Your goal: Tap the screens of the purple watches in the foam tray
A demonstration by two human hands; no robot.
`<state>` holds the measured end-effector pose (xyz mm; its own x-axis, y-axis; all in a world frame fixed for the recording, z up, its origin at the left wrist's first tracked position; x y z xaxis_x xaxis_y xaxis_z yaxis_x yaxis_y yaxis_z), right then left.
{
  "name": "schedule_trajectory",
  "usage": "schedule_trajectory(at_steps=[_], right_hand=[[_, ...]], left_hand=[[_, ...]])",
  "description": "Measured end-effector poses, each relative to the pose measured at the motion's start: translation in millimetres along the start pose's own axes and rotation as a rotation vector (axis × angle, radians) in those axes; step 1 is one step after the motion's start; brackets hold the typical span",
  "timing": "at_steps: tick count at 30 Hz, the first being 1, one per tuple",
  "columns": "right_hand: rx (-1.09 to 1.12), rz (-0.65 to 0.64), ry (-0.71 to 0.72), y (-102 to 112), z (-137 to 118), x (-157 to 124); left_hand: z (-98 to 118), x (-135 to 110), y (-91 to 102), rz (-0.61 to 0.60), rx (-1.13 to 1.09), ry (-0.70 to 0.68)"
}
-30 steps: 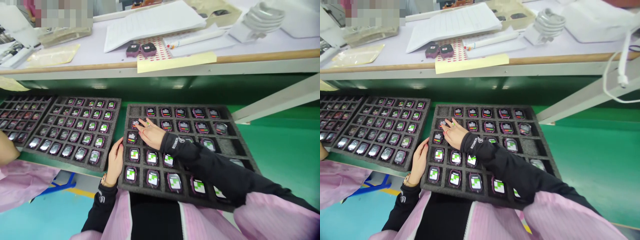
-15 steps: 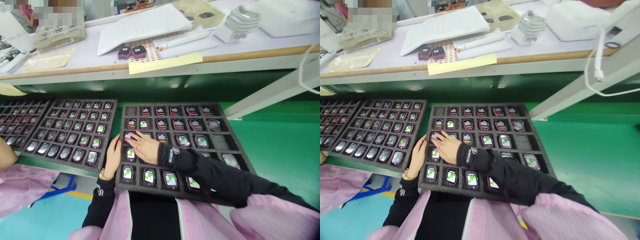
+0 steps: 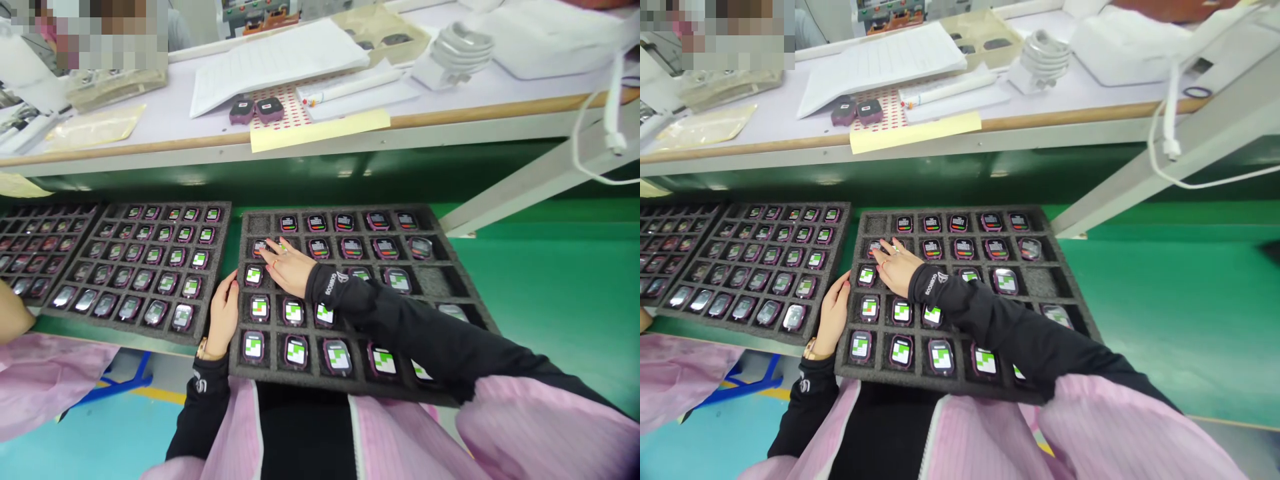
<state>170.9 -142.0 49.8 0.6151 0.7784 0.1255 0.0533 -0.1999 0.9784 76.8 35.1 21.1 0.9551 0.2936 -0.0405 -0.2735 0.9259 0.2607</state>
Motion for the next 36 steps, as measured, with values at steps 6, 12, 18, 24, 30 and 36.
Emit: schedule_trajectory(at_steps=[6, 12, 18, 24, 30, 36], right_hand=[[0.003, -0.013, -0.030, 12, 23, -13], [-0.004, -0.008, -0.145, 21, 63, -20], [0.003, 0.014, -0.208, 5, 77, -8], [0.044, -0.010, -0.138, 12, 70, -14], [0.101, 0.045, 0.021, 9, 29, -15], [0.037, 0.015, 0.060, -6, 8, -1]], left_hand=[[0, -1, 0.7, -0.006, -0.002, -0.002], [3, -1, 0.8, 0.000, -0.002, -0.003], [4, -1, 1.0, 0.010, 0.001, 0.003], [3, -1, 1.2, 0.011, -0.001, 0.013], [3, -1, 1.1, 0.011, 0.001, 0.020], [2, -1, 0.5, 0.015, 0.009, 0.021]])
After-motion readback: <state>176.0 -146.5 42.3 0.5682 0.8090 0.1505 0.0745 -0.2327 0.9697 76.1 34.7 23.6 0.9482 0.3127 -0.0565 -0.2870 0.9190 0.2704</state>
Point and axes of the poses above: each hand's wrist, its own x-axis towards the middle knuckle, its own y-axis out of the back of the hand, z = x × y, the point moved 2 cm from there along x, towards the middle knuckle, and after that the axes turned 5 degrees about -x, right-handed, at the moved point
